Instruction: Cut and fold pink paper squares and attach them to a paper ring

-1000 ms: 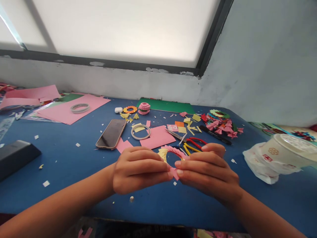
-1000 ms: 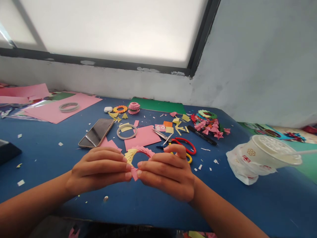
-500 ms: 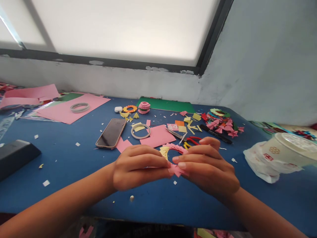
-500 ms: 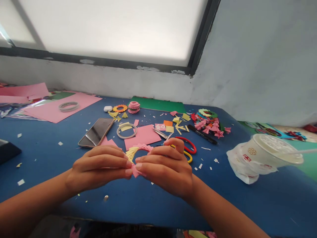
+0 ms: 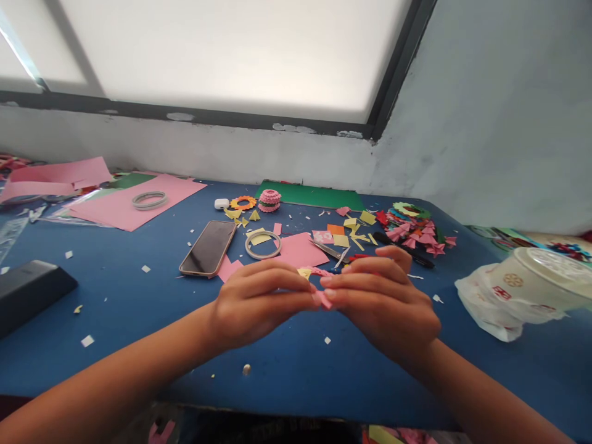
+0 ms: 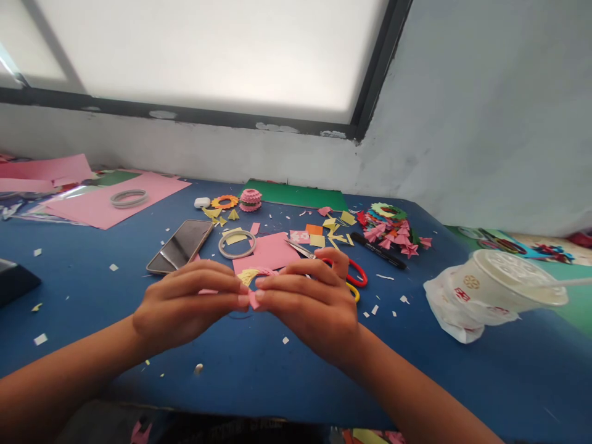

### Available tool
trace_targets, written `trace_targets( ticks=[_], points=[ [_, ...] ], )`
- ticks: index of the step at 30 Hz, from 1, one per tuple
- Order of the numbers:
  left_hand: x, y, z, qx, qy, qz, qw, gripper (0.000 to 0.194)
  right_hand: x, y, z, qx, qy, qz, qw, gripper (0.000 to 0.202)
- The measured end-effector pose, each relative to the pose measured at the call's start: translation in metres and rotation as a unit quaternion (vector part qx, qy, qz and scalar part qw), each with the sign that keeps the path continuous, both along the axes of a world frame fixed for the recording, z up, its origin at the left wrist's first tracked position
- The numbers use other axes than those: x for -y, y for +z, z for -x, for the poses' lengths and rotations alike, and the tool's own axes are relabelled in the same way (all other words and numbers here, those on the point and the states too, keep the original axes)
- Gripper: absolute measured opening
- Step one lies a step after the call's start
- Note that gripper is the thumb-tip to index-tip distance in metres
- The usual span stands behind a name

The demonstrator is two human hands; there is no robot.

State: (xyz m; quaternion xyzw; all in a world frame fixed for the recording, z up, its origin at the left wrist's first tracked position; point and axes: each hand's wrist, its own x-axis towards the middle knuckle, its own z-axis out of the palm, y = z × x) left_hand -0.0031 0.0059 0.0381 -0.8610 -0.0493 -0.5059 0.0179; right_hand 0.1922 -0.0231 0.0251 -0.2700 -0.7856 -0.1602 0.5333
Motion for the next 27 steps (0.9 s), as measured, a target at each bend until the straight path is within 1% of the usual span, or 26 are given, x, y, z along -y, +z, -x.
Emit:
trace_targets(
  ticks=[3, 5, 8, 10, 14, 19, 22, 27],
  points=[
    [-0.003, -0.003, -0.004, 0.058, 0.022, 0.128, 0.99, 0.007, -0.005, 0.001, 0.0, -0.039, 0.004, 0.09, 0.995, 0.005],
    [-0.006, -0.003, -0.006, 0.066, 0.037, 0.202, 0.976, 0.008, -0.008, 0.003, 0.0, -0.038, 0.014, 0.151, 0.988, 0.006],
    [-0.01, -0.004, -0.006, 0.047, 0.05, 0.268, 0.961, 0.005, -0.012, 0.004, -0.002, -0.017, 0.032, 0.208, 0.978, 0.011],
    [-0.012, -0.005, -0.006, 0.035, 0.053, 0.278, 0.959, 0.005, -0.013, 0.001, -0.002, -0.01, 0.036, 0.221, 0.975, 0.012],
    [-0.015, -0.009, -0.006, 0.019, 0.049, 0.268, 0.962, 0.006, -0.014, -0.004, -0.004, -0.002, 0.033, 0.243, 0.969, 0.013],
    [-0.018, -0.007, -0.004, -0.021, 0.027, 0.269, 0.962, 0.009, -0.016, -0.004, -0.007, 0.029, 0.074, 0.296, 0.952, 0.017],
    [-0.018, -0.006, -0.004, -0.056, 0.023, 0.286, 0.956, 0.011, -0.019, -0.004, -0.009, 0.047, 0.09, 0.298, 0.949, 0.016],
    [-0.014, -0.007, -0.006, -0.044, 0.036, 0.295, 0.954, 0.007, -0.019, -0.006, -0.008, 0.039, 0.117, 0.279, 0.952, 0.011]
  ],
)
